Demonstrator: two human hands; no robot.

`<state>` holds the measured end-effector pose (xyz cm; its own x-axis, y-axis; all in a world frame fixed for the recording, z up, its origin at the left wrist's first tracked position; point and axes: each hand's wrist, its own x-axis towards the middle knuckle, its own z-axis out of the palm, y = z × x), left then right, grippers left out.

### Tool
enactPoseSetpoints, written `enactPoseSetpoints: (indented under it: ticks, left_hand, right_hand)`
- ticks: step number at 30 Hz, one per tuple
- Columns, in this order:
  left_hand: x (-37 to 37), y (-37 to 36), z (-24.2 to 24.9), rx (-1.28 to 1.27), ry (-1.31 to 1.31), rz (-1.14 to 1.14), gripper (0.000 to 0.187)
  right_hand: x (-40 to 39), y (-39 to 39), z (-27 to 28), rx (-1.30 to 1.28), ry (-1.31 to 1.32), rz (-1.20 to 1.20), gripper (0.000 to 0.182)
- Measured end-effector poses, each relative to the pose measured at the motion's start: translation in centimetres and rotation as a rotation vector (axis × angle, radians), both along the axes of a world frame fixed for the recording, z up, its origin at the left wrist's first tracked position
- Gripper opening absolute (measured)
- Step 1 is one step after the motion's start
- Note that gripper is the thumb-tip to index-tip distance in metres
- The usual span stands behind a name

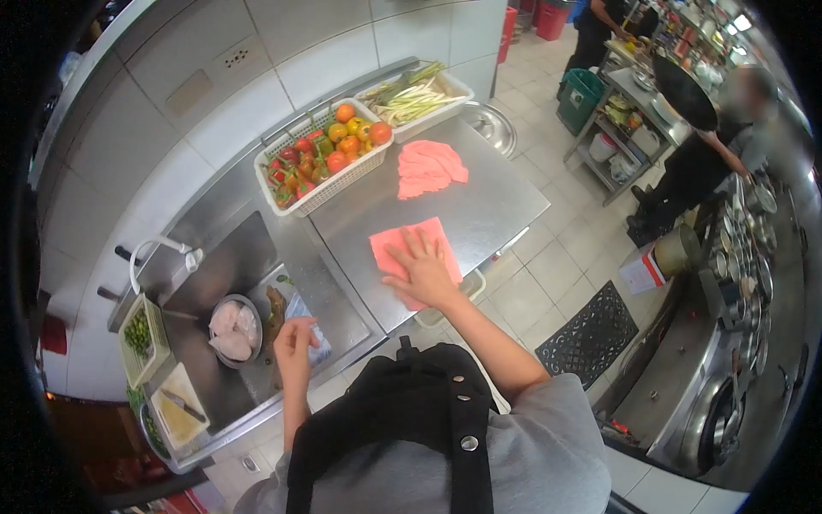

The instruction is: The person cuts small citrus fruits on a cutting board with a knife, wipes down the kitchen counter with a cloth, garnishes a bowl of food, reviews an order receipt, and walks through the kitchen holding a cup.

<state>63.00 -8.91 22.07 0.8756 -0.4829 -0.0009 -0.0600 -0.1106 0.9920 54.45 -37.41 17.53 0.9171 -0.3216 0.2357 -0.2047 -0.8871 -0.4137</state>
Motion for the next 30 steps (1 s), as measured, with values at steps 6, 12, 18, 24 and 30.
enactPoseSetpoints:
  ticks: [6, 12, 18, 24, 30]
  left_hand:
    - [1.5, -7.7, 1.5, 0.084, -0.154, -0.250, 0.016]
    - [0.1, -11.5, 3.5, 0.089, -0.257, -0.374, 0.017]
    - [-0.7, -16.5, 4.0, 0.090, -0.184, -0.278, 0.016]
    - [4.0, -24.6, 3.1, 0.137, -0.662, 0.100, 0.032]
    - [8.5, -27.1, 3.4, 0.148, -0.484, -0.064, 0.032]
  right_hand:
    - [1.6, -6.4, -10.8, -0.162, 0.024, -0.021, 0.055]
    - [6.2, -16.7, -5.1, -0.060, 0.183, -0.458, 0.041]
    - [14.3, -21.1, -8.6, -0.095, -0.121, -0.332, 0.033]
    - [11.9, -17.2, 4.7, 0.821, -0.083, 0.038, 0.013]
    - [9.3, -15.6, 12.1, 0.434, -0.242, 0.490, 0.025]
